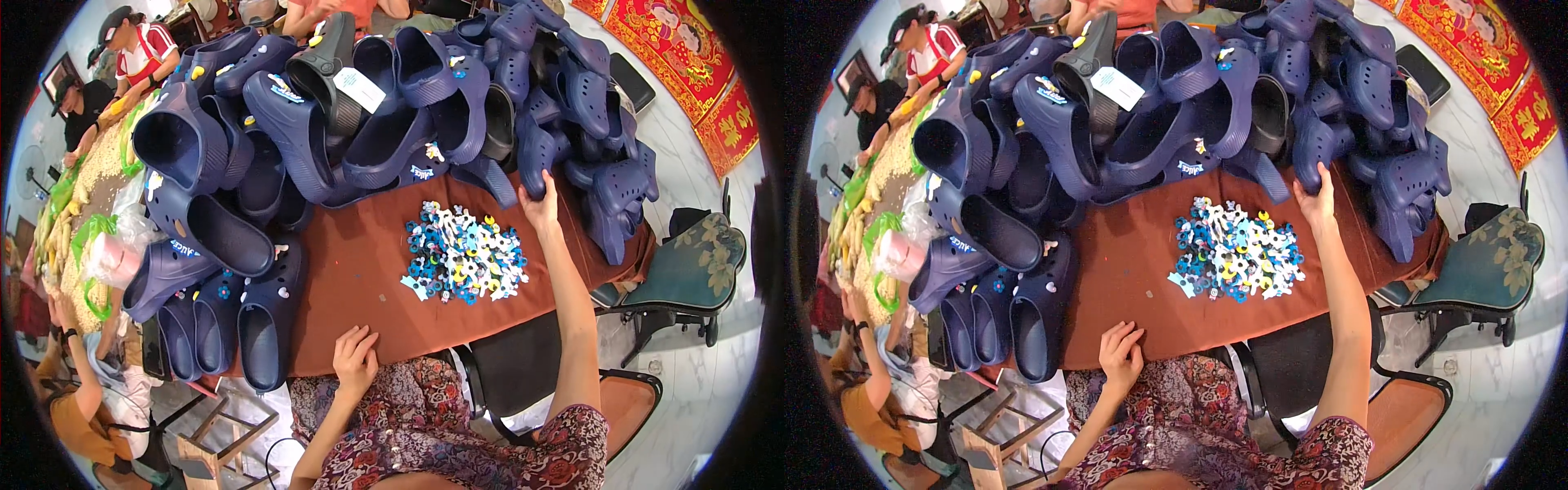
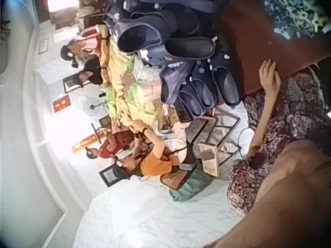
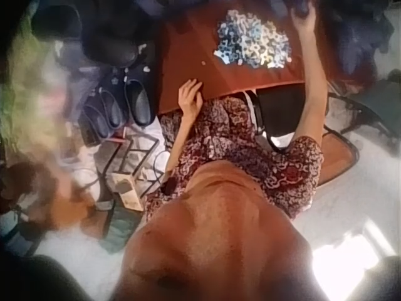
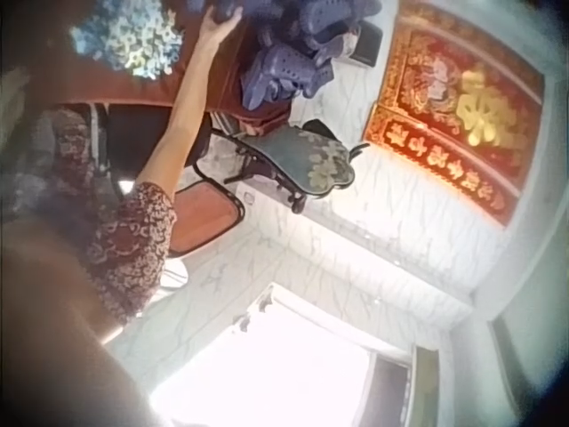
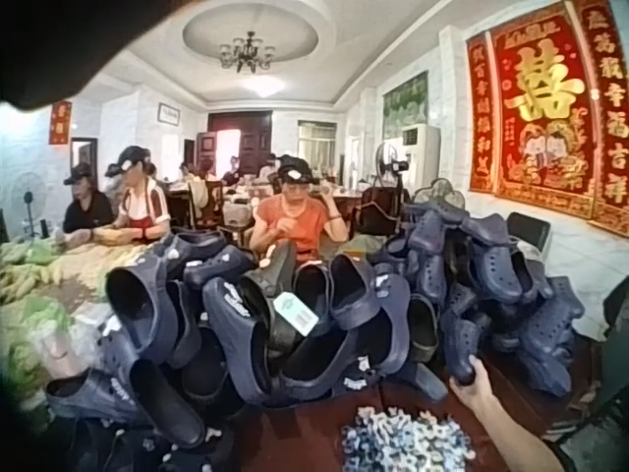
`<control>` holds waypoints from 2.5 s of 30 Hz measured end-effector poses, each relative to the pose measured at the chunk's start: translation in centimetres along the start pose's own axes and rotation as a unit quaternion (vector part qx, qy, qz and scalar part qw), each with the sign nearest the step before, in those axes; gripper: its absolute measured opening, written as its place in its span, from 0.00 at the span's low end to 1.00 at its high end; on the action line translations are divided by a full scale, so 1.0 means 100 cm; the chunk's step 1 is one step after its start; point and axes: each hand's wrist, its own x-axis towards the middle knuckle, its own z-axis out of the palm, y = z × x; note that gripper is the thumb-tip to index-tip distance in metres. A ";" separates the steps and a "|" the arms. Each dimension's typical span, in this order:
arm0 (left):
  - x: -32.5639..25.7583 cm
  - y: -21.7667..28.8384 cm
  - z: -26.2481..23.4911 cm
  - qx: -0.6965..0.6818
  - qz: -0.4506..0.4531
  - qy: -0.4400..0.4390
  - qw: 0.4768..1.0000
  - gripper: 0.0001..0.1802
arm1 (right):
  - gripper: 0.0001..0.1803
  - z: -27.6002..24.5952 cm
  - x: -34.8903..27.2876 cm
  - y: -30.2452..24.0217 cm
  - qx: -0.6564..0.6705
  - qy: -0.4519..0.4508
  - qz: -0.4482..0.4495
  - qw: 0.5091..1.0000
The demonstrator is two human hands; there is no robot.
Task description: Apply decorative charms and labels to rubber clogs.
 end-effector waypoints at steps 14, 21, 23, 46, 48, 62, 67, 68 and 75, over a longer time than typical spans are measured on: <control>-0.002 -0.005 -0.008 -0.051 -0.018 -0.001 0.999 0.16 | 0.34 -0.103 -0.160 0.005 -0.013 -0.171 0.097 0.980; 0.005 0.005 -0.024 -0.412 -0.317 0.020 0.854 0.17 | 0.54 -0.105 -0.178 0.034 -0.331 -0.295 0.179 0.878; 0.001 -0.005 -0.033 -0.538 -0.395 0.021 0.744 0.26 | 0.53 -0.051 -0.192 0.051 -0.387 -0.367 0.212 0.819; -0.028 -0.004 -0.081 -0.143 -0.363 0.053 0.919 0.18 | 0.26 0.096 -0.192 0.235 -0.496 -0.413 0.098 0.757; -0.032 -0.007 -0.081 -0.103 -0.358 0.049 0.927 0.18 | 0.28 0.091 -0.192 0.243 -0.484 -0.398 0.111 0.772; -0.039 -0.015 -0.077 -0.127 -0.347 0.048 0.928 0.18 | 0.09 0.028 -0.228 0.184 -0.484 -0.249 -0.210 0.812; -0.037 -0.015 -0.079 -0.138 -0.340 0.051 0.929 0.19 | 0.09 -0.003 -0.226 0.147 -0.604 -0.114 -0.355 0.704; -0.036 -0.014 -0.080 -0.138 -0.341 0.046 0.929 0.19 | 0.10 -0.012 -0.219 0.145 -0.611 -0.107 -0.380 0.686; -0.044 -0.013 -0.080 -0.142 -0.354 0.050 0.923 0.19 | 0.16 -0.027 -0.204 0.141 -0.704 -0.134 -0.416 0.560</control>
